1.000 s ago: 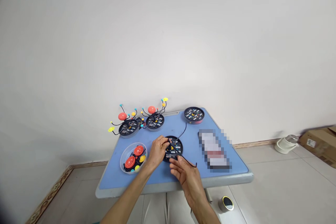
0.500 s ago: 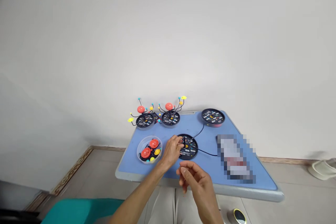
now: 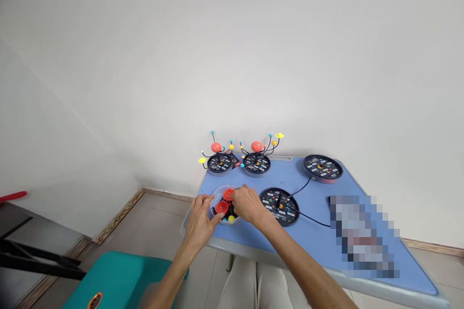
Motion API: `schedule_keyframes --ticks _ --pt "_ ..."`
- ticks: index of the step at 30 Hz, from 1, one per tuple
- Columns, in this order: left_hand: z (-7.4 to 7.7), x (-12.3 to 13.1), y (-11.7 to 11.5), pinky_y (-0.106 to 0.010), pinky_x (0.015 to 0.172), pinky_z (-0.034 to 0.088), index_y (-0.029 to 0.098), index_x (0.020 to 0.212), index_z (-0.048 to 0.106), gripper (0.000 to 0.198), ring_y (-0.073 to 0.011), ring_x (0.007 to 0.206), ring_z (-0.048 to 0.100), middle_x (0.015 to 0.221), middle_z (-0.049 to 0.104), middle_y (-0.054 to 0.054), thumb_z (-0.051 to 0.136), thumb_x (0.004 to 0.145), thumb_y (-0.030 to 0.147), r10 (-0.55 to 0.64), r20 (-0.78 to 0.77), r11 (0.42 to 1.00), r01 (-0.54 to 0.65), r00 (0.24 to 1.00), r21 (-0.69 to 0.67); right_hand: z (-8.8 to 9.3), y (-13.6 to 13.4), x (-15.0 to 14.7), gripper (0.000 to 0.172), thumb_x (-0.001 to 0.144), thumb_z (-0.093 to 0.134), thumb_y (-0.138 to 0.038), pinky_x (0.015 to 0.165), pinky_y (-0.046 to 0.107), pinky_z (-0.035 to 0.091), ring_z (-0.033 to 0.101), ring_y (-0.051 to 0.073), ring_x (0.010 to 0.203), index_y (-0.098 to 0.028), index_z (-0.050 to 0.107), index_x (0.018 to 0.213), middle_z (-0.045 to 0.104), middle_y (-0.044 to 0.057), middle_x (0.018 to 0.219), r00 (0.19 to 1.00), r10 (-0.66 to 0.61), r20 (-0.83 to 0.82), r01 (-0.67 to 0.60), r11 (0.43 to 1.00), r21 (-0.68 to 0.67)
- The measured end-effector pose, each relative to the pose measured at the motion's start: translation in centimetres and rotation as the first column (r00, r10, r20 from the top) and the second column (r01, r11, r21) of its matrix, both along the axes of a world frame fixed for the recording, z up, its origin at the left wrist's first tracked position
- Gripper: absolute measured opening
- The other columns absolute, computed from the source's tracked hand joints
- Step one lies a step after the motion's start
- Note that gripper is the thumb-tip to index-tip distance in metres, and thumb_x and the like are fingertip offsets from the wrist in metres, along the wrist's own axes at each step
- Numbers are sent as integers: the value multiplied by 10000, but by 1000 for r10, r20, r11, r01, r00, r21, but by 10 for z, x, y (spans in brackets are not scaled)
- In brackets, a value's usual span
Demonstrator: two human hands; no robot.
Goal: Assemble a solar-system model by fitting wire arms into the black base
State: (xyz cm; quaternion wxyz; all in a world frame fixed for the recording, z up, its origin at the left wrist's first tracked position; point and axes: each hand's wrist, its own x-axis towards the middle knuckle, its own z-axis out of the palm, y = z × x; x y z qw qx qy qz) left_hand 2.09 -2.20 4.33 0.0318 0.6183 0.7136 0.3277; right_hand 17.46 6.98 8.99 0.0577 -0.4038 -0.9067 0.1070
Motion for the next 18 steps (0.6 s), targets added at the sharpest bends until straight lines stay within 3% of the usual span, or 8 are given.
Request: schedule_keyframes --ticks 4,9,13,18 --pt "4 2 7 -416 910 429 206 1268 555 524 -293 1090 488 1210 558 -112 678 772 322 -59 -102 995 51 993 -86 6 11 2 379 870 476 -97 785 266 417 626 213 1025 -220 653 1183 644 86 1249 999 36 18 -37 998 58" --pt "9 2 16 -392 875 428 212 1175 618 455 -297 1061 506 1179 566 -115 688 748 353 -77 -117 984 56 990 -170 2 16 -4 246 838 520 -73 721 290 401 625 265 959 -164 743 887 725 129 925 985 64 159 -77 994 75" --pt "16 3 26 -338 785 439 201 1094 656 389 -286 988 564 1067 594 -114 678 731 339 -40 -112 955 5 993 -297 -8 16 -22 219 787 562 -45 727 312 407 582 311 1054 -126 741 886 716 183 934 968 103 229 -124 989 81" --pt "19 4 32 -323 726 433 163 922 679 185 -255 866 613 977 612 -115 571 795 243 -37 -108 933 -5 993 -361 -12 18 -28 256 789 526 -13 715 303 406 588 298 1051 -142 733 870 730 162 915 965 114 237 -136 987 80"
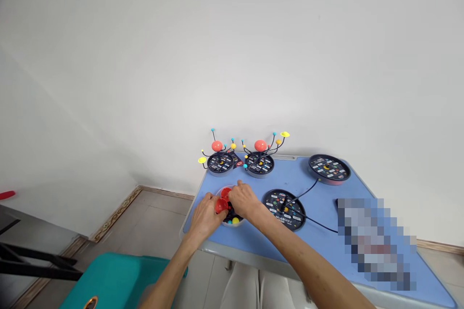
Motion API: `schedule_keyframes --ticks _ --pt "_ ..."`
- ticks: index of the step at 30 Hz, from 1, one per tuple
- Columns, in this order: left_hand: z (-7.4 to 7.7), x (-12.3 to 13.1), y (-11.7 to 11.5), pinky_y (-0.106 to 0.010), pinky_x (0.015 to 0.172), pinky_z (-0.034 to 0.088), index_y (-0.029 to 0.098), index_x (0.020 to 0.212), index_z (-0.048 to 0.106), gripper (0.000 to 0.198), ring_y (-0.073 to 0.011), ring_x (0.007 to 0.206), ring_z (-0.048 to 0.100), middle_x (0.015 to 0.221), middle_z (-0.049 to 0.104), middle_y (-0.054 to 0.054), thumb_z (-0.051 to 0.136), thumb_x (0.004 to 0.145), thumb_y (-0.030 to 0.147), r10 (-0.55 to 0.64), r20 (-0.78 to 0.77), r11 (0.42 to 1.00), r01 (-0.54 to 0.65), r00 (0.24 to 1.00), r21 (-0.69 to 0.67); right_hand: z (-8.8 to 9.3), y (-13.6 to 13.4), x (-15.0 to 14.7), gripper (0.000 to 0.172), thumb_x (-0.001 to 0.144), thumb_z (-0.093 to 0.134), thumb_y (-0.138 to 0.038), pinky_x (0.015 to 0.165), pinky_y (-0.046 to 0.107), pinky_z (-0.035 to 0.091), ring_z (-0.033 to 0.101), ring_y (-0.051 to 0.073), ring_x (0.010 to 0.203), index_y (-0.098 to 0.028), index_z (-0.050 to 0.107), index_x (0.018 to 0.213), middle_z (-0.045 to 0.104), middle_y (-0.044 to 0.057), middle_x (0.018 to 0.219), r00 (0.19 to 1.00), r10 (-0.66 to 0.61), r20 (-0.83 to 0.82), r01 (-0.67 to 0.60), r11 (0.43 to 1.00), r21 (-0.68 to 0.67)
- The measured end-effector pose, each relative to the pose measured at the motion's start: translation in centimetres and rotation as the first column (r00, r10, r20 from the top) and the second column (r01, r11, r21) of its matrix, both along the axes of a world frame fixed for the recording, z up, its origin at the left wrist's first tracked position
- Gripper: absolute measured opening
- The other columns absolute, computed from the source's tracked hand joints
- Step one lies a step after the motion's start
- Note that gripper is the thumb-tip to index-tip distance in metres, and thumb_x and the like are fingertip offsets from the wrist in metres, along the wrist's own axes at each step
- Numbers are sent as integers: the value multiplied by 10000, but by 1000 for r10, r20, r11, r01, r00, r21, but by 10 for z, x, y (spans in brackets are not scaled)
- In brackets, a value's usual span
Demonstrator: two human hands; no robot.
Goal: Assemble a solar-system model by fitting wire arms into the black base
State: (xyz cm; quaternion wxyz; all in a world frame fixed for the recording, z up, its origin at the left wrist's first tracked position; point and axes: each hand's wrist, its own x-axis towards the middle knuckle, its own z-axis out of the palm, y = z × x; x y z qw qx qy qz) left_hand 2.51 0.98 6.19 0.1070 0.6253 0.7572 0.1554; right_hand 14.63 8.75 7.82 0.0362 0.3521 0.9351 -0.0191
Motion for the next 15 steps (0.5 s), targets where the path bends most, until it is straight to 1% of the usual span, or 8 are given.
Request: schedule_keyframes --ticks 2,4,7,9,10,12,14,15 --pt "-3 -3 0 -327 744 438 166 915 675 180 -243 852 616 960 615 -101 575 803 265 -17 77 999 14 997 35 2 2 5 242 768 539 -12 687 293 399 600 290 1015 -142 728 845 734 156 908 1000 -4 -22 4 1000 -11" --pt "-8 -8 2 -323 779 443 175 889 677 178 -233 885 612 954 621 -83 590 807 307 -38 197 994 17 980 108 5 6 12 220 763 540 -32 667 287 388 606 278 983 -140 721 824 734 150 912 998 -13 -67 12 1000 -20" --pt "-15 -18 6 -303 795 451 181 870 687 236 -216 938 597 985 630 -71 585 822 389 -79 417 973 -21 905 229 10 12 26 191 771 524 -90 634 271 368 616 234 887 -161 701 780 732 105 879 987 -46 -153 42 999 -31" --pt "-17 -25 9 -292 762 456 180 900 699 310 -202 901 594 974 635 -67 567 836 452 -88 519 963 -62 850 263 14 15 34 188 768 503 -117 590 254 348 604 184 752 -179 680 744 717 54 794 969 -86 -232 72 995 -71" --pt "-16 -28 10 -290 742 455 178 919 706 346 -193 861 590 946 636 -63 556 841 479 -84 542 960 -78 836 269 15 15 38 186 758 494 -123 566 245 336 581 159 678 -183 665 718 699 30 736 947 -117 -300 83 989 -125" --pt "-11 -33 12 -289 716 448 176 926 719 391 -176 779 570 877 621 -51 538 847 513 -67 515 957 -92 854 277 17 14 44 169 731 483 -139 524 232 316 521 126 571 -181 632 662 651 -3 635 861 -217 -460 74 948 -308" --pt "-4 -35 14 -290 710 439 183 907 728 385 -173 749 551 815 589 -37 532 848 510 -50 411 959 -72 910 275 17 10 47 152 715 480 -165 505 226 318 496 118 536 -175 612 641 634 -13 597 738 -355 -574 10 856 -516" --pt "0 -35 14 -293 716 437 186 890 729 367 -179 758 550 794 576 -34 536 846 495 -47 342 964 -47 938 261 17 7 48 148 716 479 -183 506 225 331 502 121 536 -173 608 644 638 -11 594 688 -413 -596 -25 807 -589"
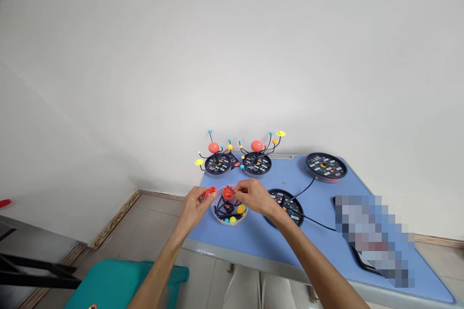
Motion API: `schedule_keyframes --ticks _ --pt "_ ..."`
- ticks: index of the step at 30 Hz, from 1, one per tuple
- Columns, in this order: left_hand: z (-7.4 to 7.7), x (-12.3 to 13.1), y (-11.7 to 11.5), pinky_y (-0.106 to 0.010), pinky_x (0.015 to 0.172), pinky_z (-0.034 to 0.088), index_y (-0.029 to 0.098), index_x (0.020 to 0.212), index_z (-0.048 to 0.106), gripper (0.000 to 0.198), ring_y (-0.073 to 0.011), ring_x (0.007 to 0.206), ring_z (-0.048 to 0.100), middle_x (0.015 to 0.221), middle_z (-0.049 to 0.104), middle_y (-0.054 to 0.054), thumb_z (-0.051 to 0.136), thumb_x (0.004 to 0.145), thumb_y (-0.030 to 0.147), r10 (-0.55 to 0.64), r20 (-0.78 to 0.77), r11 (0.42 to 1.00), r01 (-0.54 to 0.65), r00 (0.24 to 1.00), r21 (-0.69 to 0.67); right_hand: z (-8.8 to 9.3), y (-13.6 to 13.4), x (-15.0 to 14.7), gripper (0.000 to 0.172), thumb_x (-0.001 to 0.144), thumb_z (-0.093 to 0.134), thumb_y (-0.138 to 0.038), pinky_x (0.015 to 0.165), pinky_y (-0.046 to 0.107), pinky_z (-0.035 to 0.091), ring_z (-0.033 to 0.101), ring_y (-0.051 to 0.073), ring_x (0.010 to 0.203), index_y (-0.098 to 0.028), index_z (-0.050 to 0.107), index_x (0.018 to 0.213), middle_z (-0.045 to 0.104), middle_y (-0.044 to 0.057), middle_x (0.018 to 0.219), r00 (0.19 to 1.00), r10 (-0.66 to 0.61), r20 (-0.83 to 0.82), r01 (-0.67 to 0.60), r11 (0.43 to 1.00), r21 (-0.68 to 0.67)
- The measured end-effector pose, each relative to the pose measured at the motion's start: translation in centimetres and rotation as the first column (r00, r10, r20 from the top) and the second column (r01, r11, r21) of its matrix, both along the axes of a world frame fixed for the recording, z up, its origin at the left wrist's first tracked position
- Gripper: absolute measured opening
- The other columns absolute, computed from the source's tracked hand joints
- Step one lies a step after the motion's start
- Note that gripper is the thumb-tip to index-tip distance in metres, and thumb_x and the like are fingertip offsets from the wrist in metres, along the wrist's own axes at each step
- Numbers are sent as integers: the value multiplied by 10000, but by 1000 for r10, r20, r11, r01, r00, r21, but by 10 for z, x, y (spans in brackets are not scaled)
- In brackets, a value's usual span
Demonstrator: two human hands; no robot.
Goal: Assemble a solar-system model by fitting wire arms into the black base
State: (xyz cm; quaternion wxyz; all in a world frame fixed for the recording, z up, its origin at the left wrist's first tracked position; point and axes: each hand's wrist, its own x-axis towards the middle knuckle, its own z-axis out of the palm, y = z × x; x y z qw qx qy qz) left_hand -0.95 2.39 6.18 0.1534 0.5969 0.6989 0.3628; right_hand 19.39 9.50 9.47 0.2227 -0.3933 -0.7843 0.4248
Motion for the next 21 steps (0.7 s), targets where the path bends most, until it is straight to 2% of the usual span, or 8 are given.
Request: schedule_keyframes --ticks 2,3,5,8,10,12,16,21 --pt "8 4 1 -303 751 436 189 865 723 299 -203 825 558 803 572 -41 559 832 437 -30 -160 998 21 987 -59 -1 -3 0 151 726 474 -209 527 228 371 533 133 557 -170 604 660 653 -1 603 996 -28 -89 18 994 -105" --pt "11 7 2 -310 772 436 187 855 716 256 -216 862 559 825 579 -51 570 820 394 -57 -239 994 34 969 -99 -1 -4 0 156 732 468 -210 541 229 387 548 138 572 -170 603 665 659 2 609 996 -43 -84 34 994 -100" --pt "17 13 3 -328 811 431 180 872 702 195 -237 918 547 887 592 -74 575 790 303 -134 -382 981 69 914 -179 -2 -3 -2 167 730 459 -186 552 228 388 559 142 590 -171 611 665 658 4 613 997 -78 13 78 997 -6" --pt "22 22 3 -354 833 425 172 1009 676 284 -266 971 518 982 599 -102 556 756 218 -270 -516 951 141 813 -277 -3 3 -3 195 706 470 -140 534 238 330 531 145 580 -173 653 648 641 9 602 974 -149 172 122 980 157" --pt "25 25 2 -370 827 427 160 1070 659 355 -289 1005 502 1039 592 -121 549 733 188 -339 -552 928 177 762 -327 -4 6 -5 201 687 489 -120 533 253 291 509 149 570 -174 674 627 628 16 587 962 -180 205 139 970 198" --pt "28 27 1 -380 817 430 146 1029 672 334 -305 1013 498 1050 585 -137 558 718 188 -369 -566 915 183 737 -359 -4 9 -7 206 675 500 -106 535 263 262 494 149 563 -175 684 615 622 23 579 953 -202 228 148 961 232" --pt "29 32 7 -358 803 428 171 975 688 239 -281 993 517 1021 591 -119 549 789 228 -334 -576 938 205 746 -279 -5 12 -9 214 687 494 -109 541 263 252 482 144 569 -176 688 626 614 20 580 946 -234 223 173 949 264" --pt "5 48 27 -342 792 421 150 786 702 292 -257 930 578 867 650 -121 429 854 72 -442 -579 897 343 685 -279 -9 15 -6 203 716 471 -152 545 253 287 484 141 568 -167 662 647 603 13 586 945 -299 130 263 935 239"
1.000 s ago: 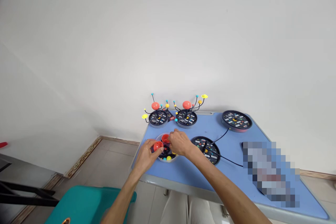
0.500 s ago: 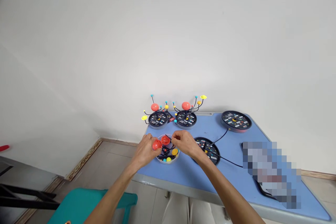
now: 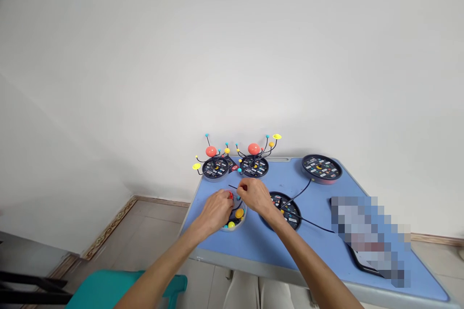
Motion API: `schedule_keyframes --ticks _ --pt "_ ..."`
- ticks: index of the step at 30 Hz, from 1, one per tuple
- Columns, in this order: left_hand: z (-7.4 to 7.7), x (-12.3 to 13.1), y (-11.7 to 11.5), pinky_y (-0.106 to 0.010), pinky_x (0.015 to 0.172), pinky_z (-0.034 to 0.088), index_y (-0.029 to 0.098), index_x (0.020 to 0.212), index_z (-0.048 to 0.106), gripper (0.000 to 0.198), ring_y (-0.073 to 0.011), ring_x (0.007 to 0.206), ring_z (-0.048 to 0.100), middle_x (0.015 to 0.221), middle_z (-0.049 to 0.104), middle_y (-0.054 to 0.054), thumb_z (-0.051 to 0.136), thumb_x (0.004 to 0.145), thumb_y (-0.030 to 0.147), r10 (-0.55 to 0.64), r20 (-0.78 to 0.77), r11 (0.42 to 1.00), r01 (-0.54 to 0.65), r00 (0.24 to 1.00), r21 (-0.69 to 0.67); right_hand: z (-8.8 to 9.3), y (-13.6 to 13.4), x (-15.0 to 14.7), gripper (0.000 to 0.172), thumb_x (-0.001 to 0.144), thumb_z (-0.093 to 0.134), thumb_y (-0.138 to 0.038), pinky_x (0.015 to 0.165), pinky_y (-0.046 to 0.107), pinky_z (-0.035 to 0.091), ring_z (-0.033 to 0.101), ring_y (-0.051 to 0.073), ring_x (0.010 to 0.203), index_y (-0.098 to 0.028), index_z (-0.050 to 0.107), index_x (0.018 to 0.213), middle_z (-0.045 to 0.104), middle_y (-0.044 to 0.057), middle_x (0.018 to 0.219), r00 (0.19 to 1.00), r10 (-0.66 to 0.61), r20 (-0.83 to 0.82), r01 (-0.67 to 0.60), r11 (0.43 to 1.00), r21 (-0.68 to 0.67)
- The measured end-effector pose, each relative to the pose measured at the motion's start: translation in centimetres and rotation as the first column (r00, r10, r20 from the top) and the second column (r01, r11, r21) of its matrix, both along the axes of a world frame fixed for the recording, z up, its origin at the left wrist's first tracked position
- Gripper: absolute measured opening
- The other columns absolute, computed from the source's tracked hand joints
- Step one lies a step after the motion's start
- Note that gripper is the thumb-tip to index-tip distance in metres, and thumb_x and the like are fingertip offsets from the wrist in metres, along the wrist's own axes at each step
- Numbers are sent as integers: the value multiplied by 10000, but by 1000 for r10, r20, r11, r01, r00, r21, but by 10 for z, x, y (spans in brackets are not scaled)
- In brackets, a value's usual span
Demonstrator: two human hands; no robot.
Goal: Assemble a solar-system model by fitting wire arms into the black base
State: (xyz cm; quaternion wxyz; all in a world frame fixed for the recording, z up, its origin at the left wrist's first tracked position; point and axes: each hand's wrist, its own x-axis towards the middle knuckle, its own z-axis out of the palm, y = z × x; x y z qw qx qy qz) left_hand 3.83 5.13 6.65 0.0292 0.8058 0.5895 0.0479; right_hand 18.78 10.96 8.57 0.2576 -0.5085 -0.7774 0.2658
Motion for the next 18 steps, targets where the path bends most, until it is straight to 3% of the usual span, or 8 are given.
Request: schedule_keyframes --ticks 3,6,11,14,18 --pt "-20 11 10 -374 860 415 120 782 694 254 -284 987 589 867 662 -157 461 830 32 4 26 1000 -4 1000 2 -1 -2 5 198 720 456 -176 538 247 309 488 141 565 -164 644 663 598 10 587 996 -26 -81 24 999 -22" --pt "-30 17 15 -392 894 410 117 775 685 228 -294 1025 590 873 667 -169 480 822 29 12 88 1000 -12 996 -4 -2 -5 10 196 723 445 -202 530 239 333 494 139 558 -166 624 653 593 3 579 987 -9 -162 1 999 -52" --pt "-17 13 18 -356 797 437 134 668 654 163 -284 918 626 791 666 -143 541 718 27 87 291 996 -78 953 -42 2 -13 12 206 728 444 -259 503 236 344 484 132 536 -168 609 644 594 -1 585 958 15 -287 -42 995 -87" --pt "-2 1 17 -306 735 436 159 674 650 121 -237 849 623 795 667 -89 556 698 87 135 494 991 -123 859 -57 9 -22 16 199 728 478 -298 488 236 323 460 123 522 -175 601 631 586 -5 591 907 -17 -421 -39 991 -125" --pt "11 -16 9 -245 570 423 160 716 625 175 -139 579 561 628 596 -14 518 778 283 214 765 977 -151 607 -153 13 -33 23 225 743 525 -371 461 233 298 444 115 503 -181 597 646 583 -5 597 846 -80 -527 -35 978 -205"
